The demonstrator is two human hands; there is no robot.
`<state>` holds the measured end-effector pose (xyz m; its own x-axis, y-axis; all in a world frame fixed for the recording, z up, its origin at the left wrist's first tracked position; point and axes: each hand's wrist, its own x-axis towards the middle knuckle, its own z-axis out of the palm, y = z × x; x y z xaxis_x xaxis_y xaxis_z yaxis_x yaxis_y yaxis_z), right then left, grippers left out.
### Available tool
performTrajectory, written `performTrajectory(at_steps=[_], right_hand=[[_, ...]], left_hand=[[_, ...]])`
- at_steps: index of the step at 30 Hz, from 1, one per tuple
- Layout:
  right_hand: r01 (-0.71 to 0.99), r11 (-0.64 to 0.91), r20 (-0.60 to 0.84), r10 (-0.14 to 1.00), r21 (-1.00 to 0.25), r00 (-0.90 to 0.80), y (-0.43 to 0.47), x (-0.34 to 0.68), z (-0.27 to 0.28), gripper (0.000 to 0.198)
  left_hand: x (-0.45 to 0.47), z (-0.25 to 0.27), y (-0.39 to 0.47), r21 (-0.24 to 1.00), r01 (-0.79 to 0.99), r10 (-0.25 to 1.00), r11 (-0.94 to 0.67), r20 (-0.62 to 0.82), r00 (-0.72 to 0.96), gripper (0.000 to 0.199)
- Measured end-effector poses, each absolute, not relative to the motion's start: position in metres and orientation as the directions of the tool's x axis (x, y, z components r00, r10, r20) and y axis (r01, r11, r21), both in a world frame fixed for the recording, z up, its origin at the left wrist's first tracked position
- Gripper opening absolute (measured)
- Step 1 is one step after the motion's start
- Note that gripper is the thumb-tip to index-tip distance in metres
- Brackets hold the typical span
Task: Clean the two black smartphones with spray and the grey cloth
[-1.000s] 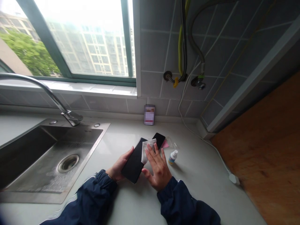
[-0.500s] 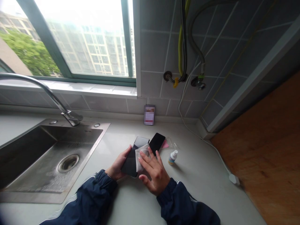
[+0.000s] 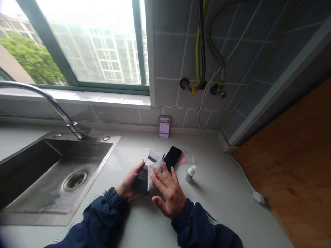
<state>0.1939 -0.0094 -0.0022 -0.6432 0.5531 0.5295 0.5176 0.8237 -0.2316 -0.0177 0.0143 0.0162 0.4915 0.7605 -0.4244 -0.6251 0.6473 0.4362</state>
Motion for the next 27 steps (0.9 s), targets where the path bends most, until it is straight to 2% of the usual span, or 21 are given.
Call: performTrajectory(at_steps=[6, 9, 13, 19, 23, 27], right_hand=[[0.62, 0.74, 0.569, 0.637, -0.262, -0.52, -0.005, 0.193, -0.007, 0.067], [0.638, 0.722, 0.56, 0.656, -0.269, -0.506, -0.005, 0.194, -0.008, 0.066], [0.633, 0.725, 0.543, 0.658, -0.272, -0.521, -0.005, 0.193, -0.009, 0.066], [0.552, 0.789, 0.54, 0.598, -0.268, -0.592, -0.011, 0.19, -0.006, 0.067], [0.451, 0.855, 0.544, 0.512, -0.255, -0.665, -0.019, 0.189, -0.002, 0.067], [0.427, 0.872, 0.546, 0.484, -0.238, -0.684, -0.023, 0.188, 0.0, 0.066]], left_hand=[[-0.02, 0.01, 0.014, 0.454, -0.535, 0.702, 0.712, -0.46, 0.544, 0.063], [-0.021, 0.007, 0.015, 0.44, -0.527, 0.686, 0.727, -0.453, 0.569, 0.066], [-0.02, 0.009, 0.016, 0.45, -0.551, 0.711, 0.702, -0.473, 0.52, 0.065], [-0.018, 0.018, 0.015, 0.449, -0.642, 0.781, 0.621, -0.42, 0.462, 0.062], [-0.017, 0.022, 0.015, 0.406, -0.693, 0.803, 0.595, -0.342, 0.489, 0.065], [-0.016, 0.025, 0.014, 0.394, -0.707, 0.809, 0.588, -0.275, 0.52, 0.068]])
